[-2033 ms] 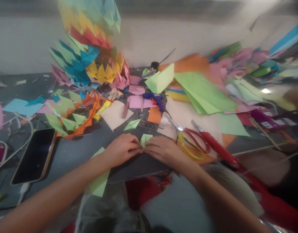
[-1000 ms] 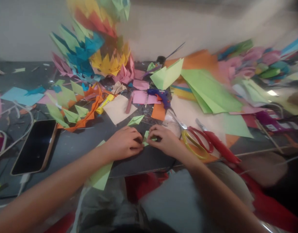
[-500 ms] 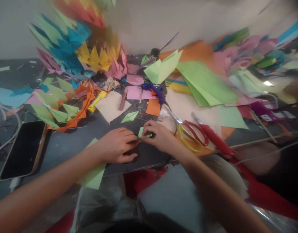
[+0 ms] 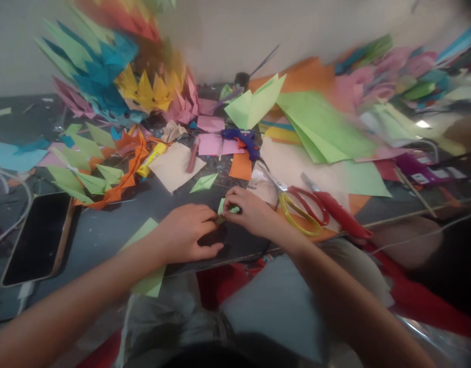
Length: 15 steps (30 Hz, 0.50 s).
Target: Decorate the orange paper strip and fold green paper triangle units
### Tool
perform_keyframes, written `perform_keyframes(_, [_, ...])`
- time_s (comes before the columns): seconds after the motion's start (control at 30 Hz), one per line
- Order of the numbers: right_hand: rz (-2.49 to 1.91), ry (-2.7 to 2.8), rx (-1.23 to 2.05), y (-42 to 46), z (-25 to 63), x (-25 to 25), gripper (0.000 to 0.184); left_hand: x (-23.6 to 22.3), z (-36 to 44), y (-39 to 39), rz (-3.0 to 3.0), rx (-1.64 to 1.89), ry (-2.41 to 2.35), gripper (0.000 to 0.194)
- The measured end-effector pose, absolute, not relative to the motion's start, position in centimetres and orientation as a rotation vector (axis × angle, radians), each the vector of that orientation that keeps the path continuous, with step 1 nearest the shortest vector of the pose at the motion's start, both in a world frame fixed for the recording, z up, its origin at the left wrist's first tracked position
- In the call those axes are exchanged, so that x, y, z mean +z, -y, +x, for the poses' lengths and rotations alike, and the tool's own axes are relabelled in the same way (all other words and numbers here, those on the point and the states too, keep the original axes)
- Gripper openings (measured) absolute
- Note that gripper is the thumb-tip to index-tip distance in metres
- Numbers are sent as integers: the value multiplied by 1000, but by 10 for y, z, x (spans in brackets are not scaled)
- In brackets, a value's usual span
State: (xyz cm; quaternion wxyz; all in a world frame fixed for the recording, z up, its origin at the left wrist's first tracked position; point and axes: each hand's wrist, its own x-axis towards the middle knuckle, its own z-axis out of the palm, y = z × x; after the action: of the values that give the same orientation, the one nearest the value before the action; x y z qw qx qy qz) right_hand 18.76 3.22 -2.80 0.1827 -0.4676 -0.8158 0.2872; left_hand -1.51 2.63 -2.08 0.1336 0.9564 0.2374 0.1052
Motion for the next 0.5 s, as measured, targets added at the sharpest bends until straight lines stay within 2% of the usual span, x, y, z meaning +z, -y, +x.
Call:
perform_keyframes(0.27, [-1364, 2331, 827, -31, 187, -22, 8, -25, -12, -19, 2824, 230, -778, 42])
perform_keyframes(0.5, [-1434, 2238, 714, -30, 199, -29, 27, -25, -11, -18, 2863, 224, -803, 36])
